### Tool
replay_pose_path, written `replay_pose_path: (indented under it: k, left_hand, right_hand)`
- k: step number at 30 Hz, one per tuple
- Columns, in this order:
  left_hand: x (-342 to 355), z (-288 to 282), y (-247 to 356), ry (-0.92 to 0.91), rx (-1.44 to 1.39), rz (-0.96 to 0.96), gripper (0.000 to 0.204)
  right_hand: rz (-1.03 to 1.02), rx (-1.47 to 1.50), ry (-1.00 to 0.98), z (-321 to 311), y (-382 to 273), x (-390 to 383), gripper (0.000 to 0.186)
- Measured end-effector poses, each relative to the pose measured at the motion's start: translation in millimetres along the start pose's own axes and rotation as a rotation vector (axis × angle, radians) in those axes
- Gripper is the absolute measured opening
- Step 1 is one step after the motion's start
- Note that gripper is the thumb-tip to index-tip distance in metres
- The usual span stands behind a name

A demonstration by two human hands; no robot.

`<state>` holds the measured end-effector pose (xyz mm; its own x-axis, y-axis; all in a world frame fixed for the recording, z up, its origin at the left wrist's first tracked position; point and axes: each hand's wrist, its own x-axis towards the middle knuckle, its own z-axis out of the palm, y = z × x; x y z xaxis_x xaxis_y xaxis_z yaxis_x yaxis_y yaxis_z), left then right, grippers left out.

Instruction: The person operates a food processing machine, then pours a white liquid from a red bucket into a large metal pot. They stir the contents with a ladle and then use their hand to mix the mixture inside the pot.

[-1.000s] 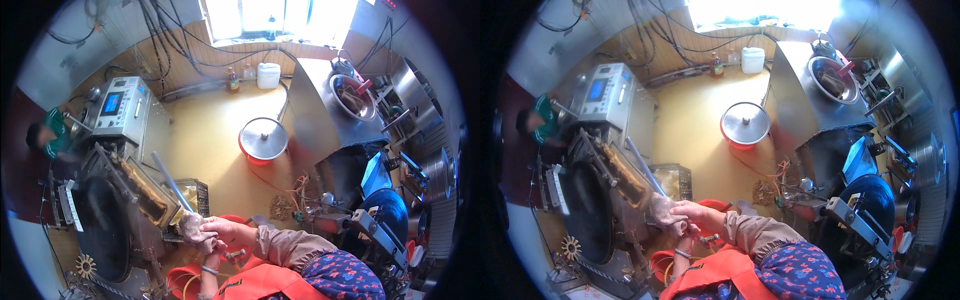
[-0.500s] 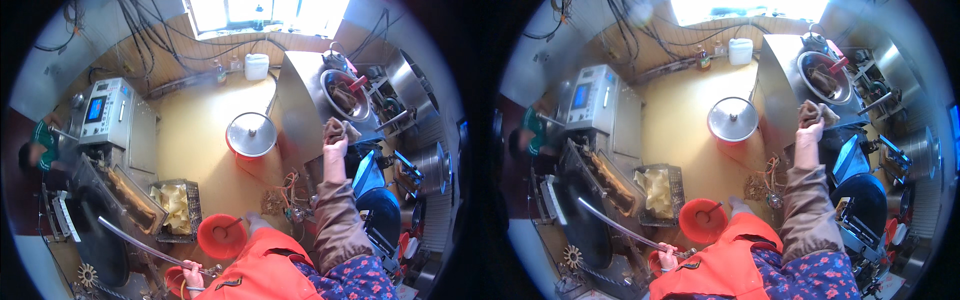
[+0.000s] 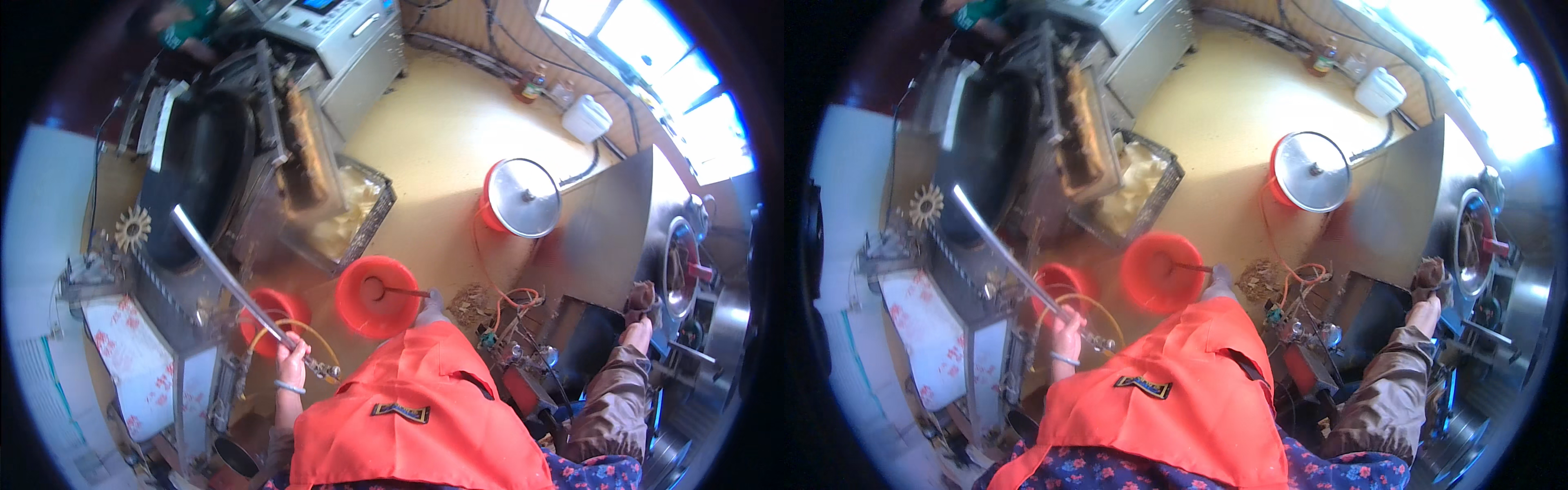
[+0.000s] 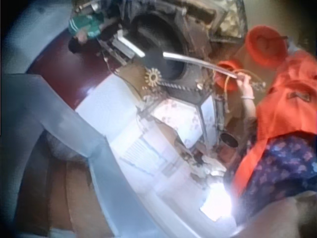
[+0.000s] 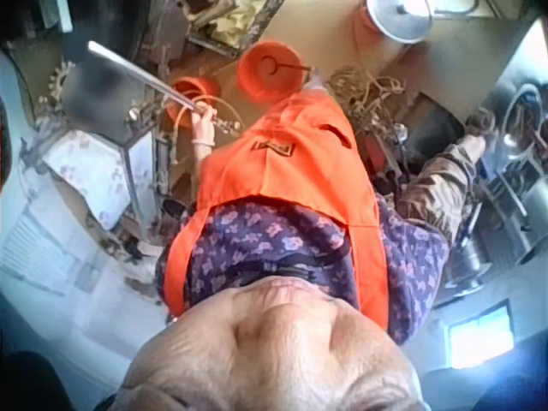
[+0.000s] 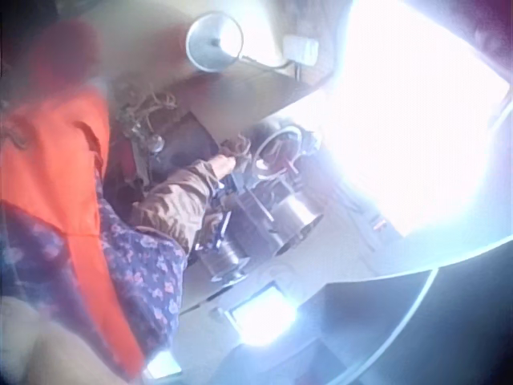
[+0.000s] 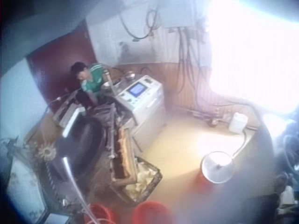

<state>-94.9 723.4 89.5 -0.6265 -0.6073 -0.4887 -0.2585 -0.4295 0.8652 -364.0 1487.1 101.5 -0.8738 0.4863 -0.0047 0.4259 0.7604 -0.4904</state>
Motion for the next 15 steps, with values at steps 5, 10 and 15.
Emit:
replay_pose_path:
  k: [5,10,15]
  left_hand:
    - [-8.7,-39.6,-9.6,0.026,-0.001,0.022,0.017]
    - [-22.6,-77.4,-15.3,0.126,-0.089,-0.066,0.017]
    - [-38.8,-100.5,-9.9,0.197,-0.224,0.043,0.018]
  right_hand:
    - [-0.262,-0.632,0.080,3.2,62.4,59.3,0.017]
    - [-0.160,-0.670,0.105,-3.9,48.8,76.2,0.015]
    - [-0.192,-0.474,0.236,21.6,-13.7,79.0,0.017]
